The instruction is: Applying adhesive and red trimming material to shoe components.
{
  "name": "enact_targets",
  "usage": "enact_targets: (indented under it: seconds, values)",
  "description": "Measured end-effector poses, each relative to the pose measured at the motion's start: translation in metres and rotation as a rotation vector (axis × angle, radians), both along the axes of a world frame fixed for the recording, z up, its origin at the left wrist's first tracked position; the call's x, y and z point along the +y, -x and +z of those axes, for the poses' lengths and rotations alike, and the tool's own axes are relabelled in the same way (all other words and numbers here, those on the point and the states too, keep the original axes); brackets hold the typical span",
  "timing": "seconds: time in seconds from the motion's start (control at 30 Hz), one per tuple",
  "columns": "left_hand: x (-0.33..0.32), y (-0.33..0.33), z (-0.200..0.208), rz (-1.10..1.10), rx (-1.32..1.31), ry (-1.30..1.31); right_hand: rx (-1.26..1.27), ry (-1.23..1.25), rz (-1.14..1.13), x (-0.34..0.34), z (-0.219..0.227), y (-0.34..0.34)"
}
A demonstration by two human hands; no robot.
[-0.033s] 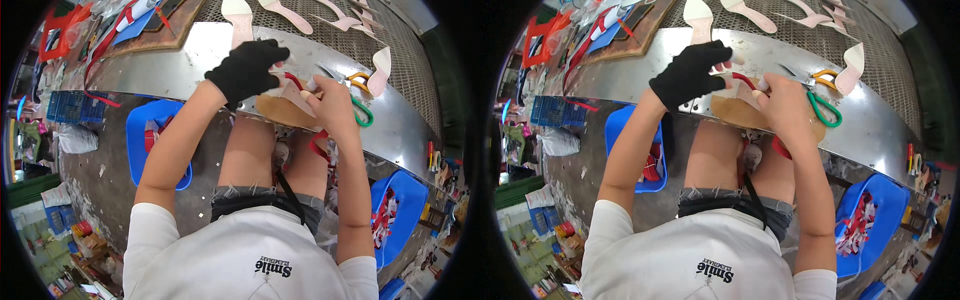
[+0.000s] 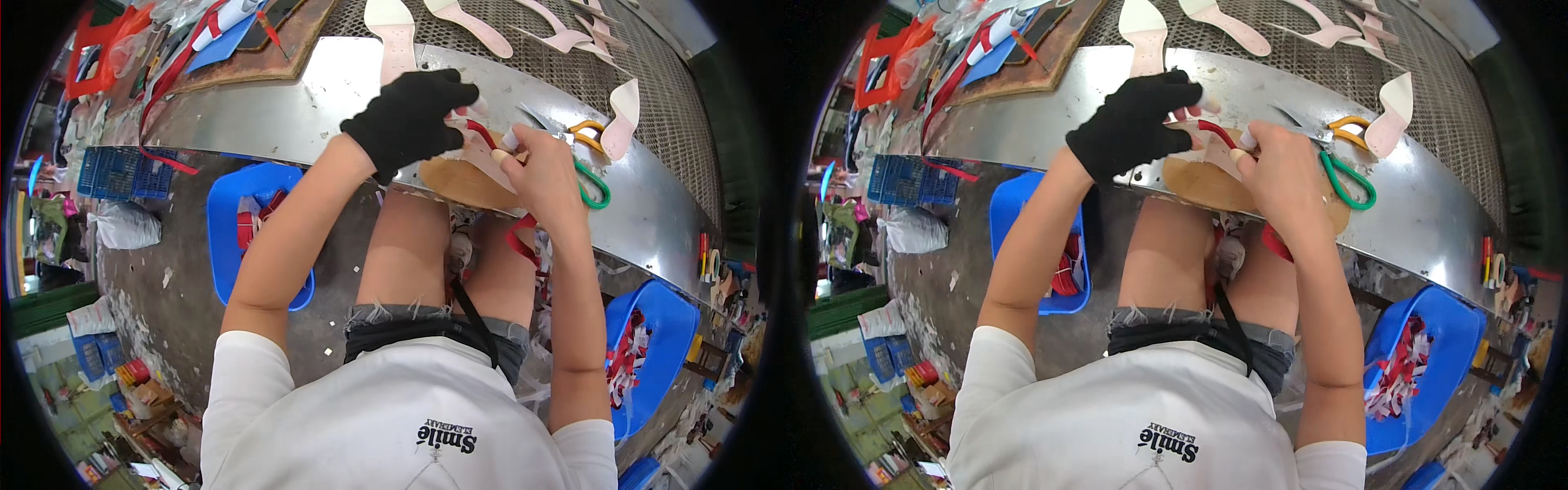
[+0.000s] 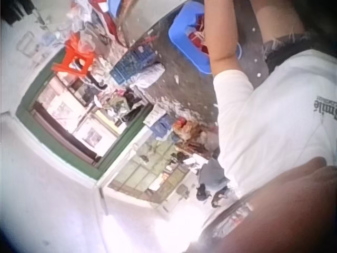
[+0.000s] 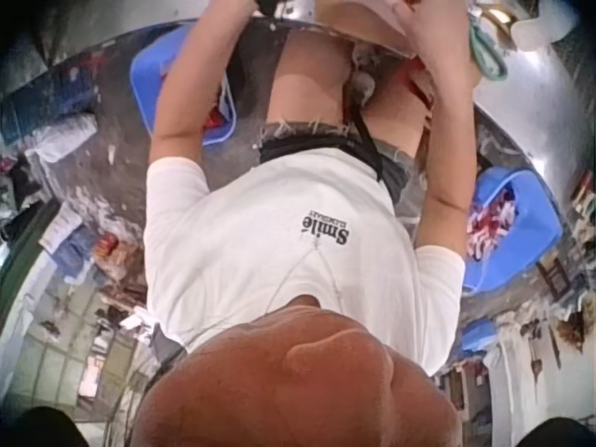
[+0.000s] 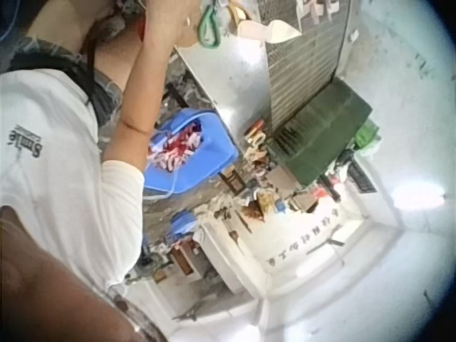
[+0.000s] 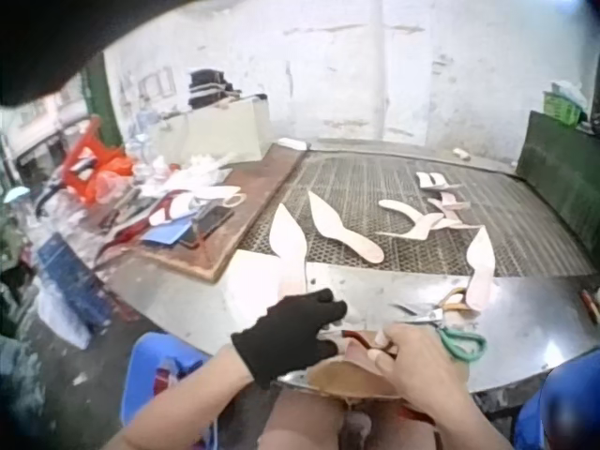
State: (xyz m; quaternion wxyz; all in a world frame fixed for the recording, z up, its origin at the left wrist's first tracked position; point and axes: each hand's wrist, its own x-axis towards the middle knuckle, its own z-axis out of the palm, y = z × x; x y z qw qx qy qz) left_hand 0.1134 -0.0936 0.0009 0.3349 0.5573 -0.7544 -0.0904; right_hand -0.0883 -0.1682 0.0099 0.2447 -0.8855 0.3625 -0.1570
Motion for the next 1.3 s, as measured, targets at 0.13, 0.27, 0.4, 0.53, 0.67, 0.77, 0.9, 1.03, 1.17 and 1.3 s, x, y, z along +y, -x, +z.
enact_targets:
  seconds: [0.13,0.27,0.4,0.53,0.67,0.77,0.9,1.03,1.17,1.3]
  values:
    - [-0.002,0.012,-0.006,0.090,0.007,0.071,0.000,0.004,-0.017,0.000,-0.007,0.000]
    - [-0.005,0.024,-0.010,0.111,-0.085,0.241,0.015,0.106,0.001,0.001,-0.010,-0.004]
    - [-0.020,0.033,-0.009,0.068,-0.145,0.216,0.039,0.154,0.081,-0.004,0.001,-0.003]
    - [-0.034,0.039,-0.006,0.016,-0.393,0.179,0.060,-0.630,0.005,-0.027,0.019,0.022]
    - [-0.039,0.049,-0.006,-0.112,-0.312,0.082,-0.043,-0.422,0.124,-0.039,0.015,0.040]
    - [-0.034,0.050,-0.006,-0.133,-0.199,0.023,-0.147,-0.497,0.126,-0.043,0.012,0.046]
    - [-0.026,0.052,-0.011,-0.061,-0.126,0.046,-0.270,-0.427,0.107,-0.034,0.012,0.069]
    - [-0.021,0.054,-0.014,-0.044,-0.084,0.027,-0.326,-0.082,0.123,-0.021,-0.004,0.089]
    - [-0.018,0.056,-0.010,-0.041,-0.118,0.040,-0.380,0.021,0.143,-0.022,-0.022,0.092]
    - [-0.012,0.063,-0.008,-0.091,-0.249,0.172,-0.345,0.086,0.196,-0.026,-0.027,0.094]
